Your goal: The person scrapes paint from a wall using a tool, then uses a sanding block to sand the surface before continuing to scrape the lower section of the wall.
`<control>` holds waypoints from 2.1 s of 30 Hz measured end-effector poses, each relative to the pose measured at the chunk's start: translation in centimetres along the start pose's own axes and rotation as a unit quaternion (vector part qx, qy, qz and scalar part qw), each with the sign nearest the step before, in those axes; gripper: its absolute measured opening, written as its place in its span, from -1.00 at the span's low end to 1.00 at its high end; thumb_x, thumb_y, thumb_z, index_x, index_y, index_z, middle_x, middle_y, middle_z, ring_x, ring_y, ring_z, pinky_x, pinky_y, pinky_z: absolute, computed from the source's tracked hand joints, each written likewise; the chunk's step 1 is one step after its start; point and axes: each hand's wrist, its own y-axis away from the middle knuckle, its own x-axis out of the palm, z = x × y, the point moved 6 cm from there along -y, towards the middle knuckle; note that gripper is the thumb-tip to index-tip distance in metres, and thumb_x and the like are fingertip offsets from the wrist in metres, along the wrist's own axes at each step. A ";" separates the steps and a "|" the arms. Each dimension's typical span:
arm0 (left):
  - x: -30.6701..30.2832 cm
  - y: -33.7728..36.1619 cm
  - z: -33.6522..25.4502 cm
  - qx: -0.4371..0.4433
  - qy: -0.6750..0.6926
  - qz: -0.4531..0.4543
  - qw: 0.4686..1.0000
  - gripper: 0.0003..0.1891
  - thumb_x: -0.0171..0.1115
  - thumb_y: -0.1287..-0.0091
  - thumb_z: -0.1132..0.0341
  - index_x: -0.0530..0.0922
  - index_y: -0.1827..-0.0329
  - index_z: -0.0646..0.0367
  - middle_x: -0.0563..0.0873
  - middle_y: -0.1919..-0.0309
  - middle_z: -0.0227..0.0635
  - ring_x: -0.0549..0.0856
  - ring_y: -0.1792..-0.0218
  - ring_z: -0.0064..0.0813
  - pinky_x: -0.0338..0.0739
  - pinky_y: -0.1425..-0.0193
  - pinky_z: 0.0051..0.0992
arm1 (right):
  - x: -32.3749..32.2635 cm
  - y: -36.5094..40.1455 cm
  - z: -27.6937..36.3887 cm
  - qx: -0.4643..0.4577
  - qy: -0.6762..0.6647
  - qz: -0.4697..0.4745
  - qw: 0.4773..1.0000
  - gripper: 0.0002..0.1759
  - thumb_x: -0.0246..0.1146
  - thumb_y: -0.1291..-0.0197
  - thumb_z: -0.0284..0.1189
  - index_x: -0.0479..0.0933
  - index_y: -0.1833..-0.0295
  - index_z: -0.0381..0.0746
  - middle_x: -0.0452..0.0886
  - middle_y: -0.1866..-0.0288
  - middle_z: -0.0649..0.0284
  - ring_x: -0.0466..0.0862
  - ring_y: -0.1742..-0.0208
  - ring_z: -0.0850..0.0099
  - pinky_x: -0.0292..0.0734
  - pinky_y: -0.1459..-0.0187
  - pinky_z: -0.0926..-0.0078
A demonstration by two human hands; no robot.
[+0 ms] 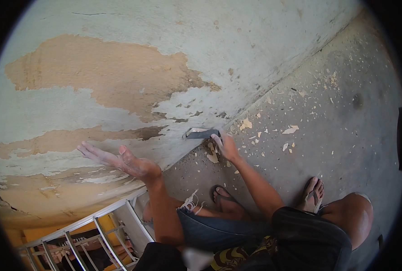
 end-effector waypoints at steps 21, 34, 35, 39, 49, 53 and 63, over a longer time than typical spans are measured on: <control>0.1 0.0 0.1 -0.003 0.018 0.006 1.000 -0.20 -0.16 -0.39 0.02 -0.05 -0.66 0.20 -0.12 -0.65 0.00 -0.10 -0.65 -0.05 0.02 -0.55 0.05 | -1.2 -1.2 -0.8 -0.105 0.146 -0.044 0.983 -0.59 0.13 -0.48 -0.22 0.45 -0.23 -0.29 0.67 0.25 -0.09 0.72 0.21 -0.07 0.56 0.16 0.08; -0.2 -0.6 -0.3 0.023 0.012 -0.019 0.999 -0.16 -0.19 -0.46 -0.12 -0.02 -0.62 0.34 -0.07 -0.61 0.17 -0.07 -0.63 0.06 -0.21 -0.63 0.03 | -1.6 -0.6 -2.4 0.028 -0.021 -0.030 0.999 -0.64 0.05 -0.54 -0.18 0.46 -0.12 -0.27 0.64 0.34 0.15 0.62 0.61 0.38 0.51 0.50 0.37; -0.2 -0.6 -0.2 0.025 0.014 -0.022 0.999 -0.16 -0.19 -0.46 -0.12 -0.02 -0.62 0.34 -0.07 -0.61 0.17 -0.07 -0.63 0.06 -0.21 -0.63 0.03 | -1.8 -0.3 -1.9 0.053 -0.011 -0.032 0.998 -0.64 0.05 -0.54 -0.18 0.46 -0.11 -0.27 0.64 0.33 0.16 0.62 0.61 0.40 0.51 0.50 0.38; -0.5 0.0 0.0 0.008 0.014 -0.009 1.000 -0.22 -0.19 -0.40 0.08 -0.03 -0.64 0.29 -0.06 -0.64 0.02 -0.10 -0.65 -0.04 -0.18 -0.62 -0.05 | 0.9 -1.0 -0.2 -0.027 -0.036 -0.004 0.999 -0.64 0.07 -0.51 -0.17 0.48 -0.09 -0.27 0.64 0.35 0.11 0.62 0.64 0.33 0.52 0.52 0.33; 0.0 0.2 0.1 -0.014 0.038 -0.003 0.999 -0.19 -0.22 -0.43 -0.10 -0.03 -0.66 0.18 -0.10 -0.65 0.00 -0.07 -0.64 -0.02 -0.08 -0.58 0.08 | -0.3 -1.2 -0.3 -0.187 0.034 -0.088 0.978 -0.60 0.07 -0.52 -0.18 0.43 -0.18 -0.29 0.63 0.38 0.14 0.60 0.70 0.39 0.48 0.58 0.39; 0.5 0.3 -0.5 0.004 0.028 0.003 1.000 -0.18 -0.24 -0.47 -0.16 -0.04 -0.66 0.17 -0.12 -0.65 -0.01 -0.08 -0.64 0.01 -0.14 -0.58 0.13 | -1.7 -0.4 -0.1 0.036 -0.086 -0.012 0.996 -0.60 0.07 -0.53 -0.17 0.43 -0.16 -0.31 0.60 0.43 0.13 0.60 0.69 0.39 0.48 0.56 0.39; 4.2 5.8 -0.6 0.034 -0.048 0.141 0.988 -0.14 0.06 -0.44 -0.02 -0.09 -0.66 0.18 -0.22 -0.62 0.17 -0.34 -0.58 0.35 -0.39 -0.53 0.31 | -1.8 -0.4 -1.2 0.010 -0.088 -0.012 0.996 -0.65 0.06 -0.54 -0.20 0.43 -0.15 -0.27 0.55 0.44 0.23 0.59 0.65 0.47 0.47 0.57 0.45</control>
